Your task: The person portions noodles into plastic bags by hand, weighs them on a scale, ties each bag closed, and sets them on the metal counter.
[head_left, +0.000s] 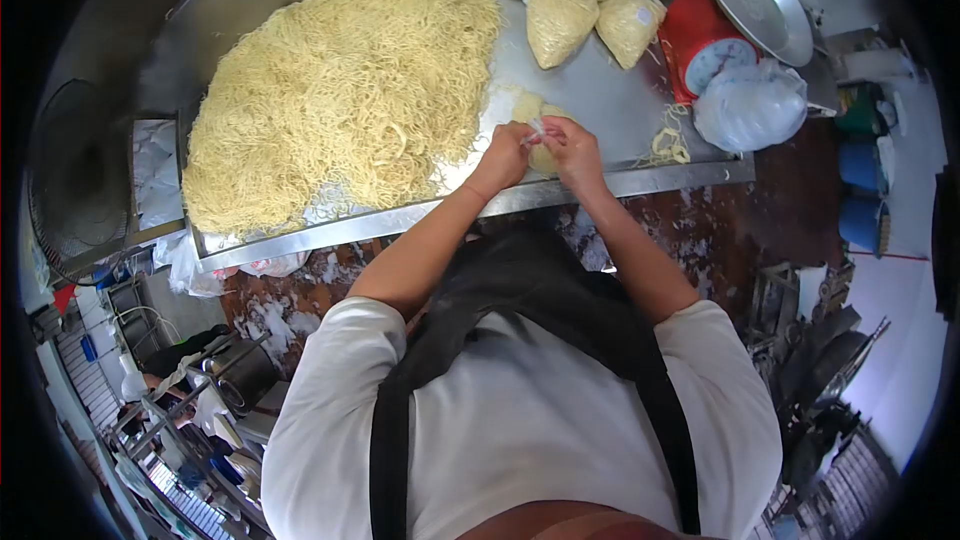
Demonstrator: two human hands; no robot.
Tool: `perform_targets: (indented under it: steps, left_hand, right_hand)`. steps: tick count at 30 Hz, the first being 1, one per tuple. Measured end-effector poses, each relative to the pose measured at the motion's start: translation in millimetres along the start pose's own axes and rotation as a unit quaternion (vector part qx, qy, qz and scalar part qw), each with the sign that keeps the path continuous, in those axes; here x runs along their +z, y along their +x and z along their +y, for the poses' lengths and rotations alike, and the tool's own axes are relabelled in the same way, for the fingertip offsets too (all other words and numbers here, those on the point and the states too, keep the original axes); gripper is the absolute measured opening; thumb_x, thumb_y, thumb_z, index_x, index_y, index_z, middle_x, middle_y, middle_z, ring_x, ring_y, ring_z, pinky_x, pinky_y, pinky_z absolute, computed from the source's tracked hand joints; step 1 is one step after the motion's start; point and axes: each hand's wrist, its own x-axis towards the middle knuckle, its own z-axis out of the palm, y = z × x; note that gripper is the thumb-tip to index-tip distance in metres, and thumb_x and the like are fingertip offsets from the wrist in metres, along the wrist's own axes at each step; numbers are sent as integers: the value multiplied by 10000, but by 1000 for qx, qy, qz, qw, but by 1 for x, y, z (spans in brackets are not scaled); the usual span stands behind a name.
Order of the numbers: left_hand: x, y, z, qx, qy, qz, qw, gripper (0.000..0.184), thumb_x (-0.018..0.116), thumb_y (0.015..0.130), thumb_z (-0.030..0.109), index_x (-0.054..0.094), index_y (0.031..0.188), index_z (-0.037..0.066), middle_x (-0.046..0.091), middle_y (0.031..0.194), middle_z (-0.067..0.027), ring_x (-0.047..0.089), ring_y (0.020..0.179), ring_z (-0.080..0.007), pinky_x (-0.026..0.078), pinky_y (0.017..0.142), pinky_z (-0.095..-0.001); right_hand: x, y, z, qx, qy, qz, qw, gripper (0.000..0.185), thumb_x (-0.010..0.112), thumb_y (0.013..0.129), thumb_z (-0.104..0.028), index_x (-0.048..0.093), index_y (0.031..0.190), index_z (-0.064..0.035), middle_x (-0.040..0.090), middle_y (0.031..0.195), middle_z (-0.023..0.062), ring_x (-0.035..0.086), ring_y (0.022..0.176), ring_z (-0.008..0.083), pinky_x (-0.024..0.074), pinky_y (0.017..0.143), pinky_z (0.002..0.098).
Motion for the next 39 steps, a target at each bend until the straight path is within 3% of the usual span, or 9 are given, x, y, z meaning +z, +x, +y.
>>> perform_targets:
  steps: [5,8,11,17,21,24,30,36,39]
  left_hand:
    - [6,2,-1,24,8,60,998,176,622,850,-8,671,1018,-6,628,1021,-219,595,983,-379,487,880,-426]
    - [2,-1,-1,39,4,77,996,163,615,854,-27,648,1012,-3,636,936,-199,644,861,-313,519,799,-388]
    - [-2,1,15,-81,-51,70,993,221,584,857,-70,596,1065,5,659,884,-156,659,798,-232,527,755,-338]
    - [6,20,8,-75,-145,40,986,280,564,880,-96,563,1133,26,702,932,-108,662,830,-154,521,753,-272]
    - [10,32,21,-115,-93,0,989,165,618,903,-11,701,1041,25,703,944,-67,642,813,-124,517,736,-272]
    - [20,32,18,-41,-102,15,994,156,649,896,27,706,1040,11,692,905,-89,644,795,-166,517,729,-291]
    - [43,25,46,156,1,28,987,65,636,859,24,669,905,-7,617,893,-177,586,850,-351,481,796,-408]
    - [49,79,94,66,1,68,995,134,585,895,96,610,832,-20,600,769,-251,586,704,-442,466,647,-479]
    - [26,122,130,88,28,159,983,122,576,884,62,657,904,-27,642,782,-259,622,701,-431,492,653,-448]
  right_hand:
    - [-5,-2,-18,-196,-171,5,965,301,632,854,-20,602,1150,24,658,976,215,634,895,391,520,802,446]
    - [1,1,-6,-177,-192,-8,965,310,622,834,9,549,1135,-3,647,951,190,635,893,358,526,795,419]
    - [6,9,2,-111,-135,-24,984,295,618,812,17,510,1084,-14,638,928,182,635,873,358,525,788,416]
    - [-15,26,4,70,23,-167,983,316,624,758,52,522,1048,-19,617,901,179,626,868,362,514,778,403]
    - [-23,18,0,-131,-105,-108,980,242,657,763,42,546,975,1,586,950,184,604,917,364,499,805,391]
    - [-36,8,-5,-211,-148,1,966,169,671,788,16,544,900,14,527,975,196,570,910,391,478,805,426]
    - [-61,1,-21,-141,-132,-2,981,108,609,835,-45,518,867,5,518,893,213,547,860,416,463,758,479]
    - [-121,24,-55,-118,-85,35,989,114,615,889,-83,567,971,-19,539,908,172,571,814,370,479,697,423]
    - [-198,42,-90,-194,-142,220,945,207,679,829,-79,614,1022,-45,566,972,176,580,890,373,475,776,457]
